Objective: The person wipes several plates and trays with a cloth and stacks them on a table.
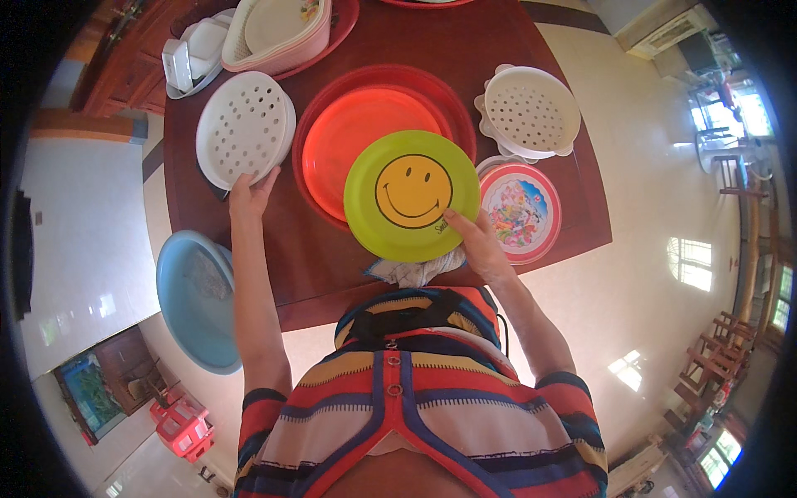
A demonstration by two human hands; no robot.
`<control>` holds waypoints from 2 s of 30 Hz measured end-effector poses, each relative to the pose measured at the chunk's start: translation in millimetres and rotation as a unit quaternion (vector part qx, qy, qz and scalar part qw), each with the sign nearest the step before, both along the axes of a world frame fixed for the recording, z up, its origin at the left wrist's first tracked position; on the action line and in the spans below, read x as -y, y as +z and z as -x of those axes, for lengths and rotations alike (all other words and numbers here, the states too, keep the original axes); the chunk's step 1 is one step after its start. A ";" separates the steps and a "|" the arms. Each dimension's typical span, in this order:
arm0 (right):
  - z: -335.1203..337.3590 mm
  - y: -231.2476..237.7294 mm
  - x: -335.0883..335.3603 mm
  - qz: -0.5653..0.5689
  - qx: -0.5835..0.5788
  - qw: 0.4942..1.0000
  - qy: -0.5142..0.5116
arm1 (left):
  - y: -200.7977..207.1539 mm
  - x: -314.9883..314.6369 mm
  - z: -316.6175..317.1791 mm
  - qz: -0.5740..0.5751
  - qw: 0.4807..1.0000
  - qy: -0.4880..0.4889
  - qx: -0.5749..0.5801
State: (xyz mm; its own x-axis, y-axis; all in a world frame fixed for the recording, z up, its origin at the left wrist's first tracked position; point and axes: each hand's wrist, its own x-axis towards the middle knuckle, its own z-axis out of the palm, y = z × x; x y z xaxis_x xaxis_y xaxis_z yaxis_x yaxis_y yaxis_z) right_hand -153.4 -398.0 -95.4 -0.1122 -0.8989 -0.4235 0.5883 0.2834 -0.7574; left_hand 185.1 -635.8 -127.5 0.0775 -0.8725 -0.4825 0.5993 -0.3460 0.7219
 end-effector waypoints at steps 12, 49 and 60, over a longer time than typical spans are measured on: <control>24.0 23.0 -15.8 0.012 0.063 0.995 -0.077 | 84.7 -77.6 52.3 0.074 0.975 -0.145 0.151; 0.3 52.6 96.1 0.048 -0.157 0.986 0.037 | 70.5 -103.1 114.8 0.128 0.849 -0.201 0.471; 4.9 36.1 94.6 0.000 -0.157 0.986 0.053 | 54.8 -109.6 114.9 0.063 0.959 -0.159 0.227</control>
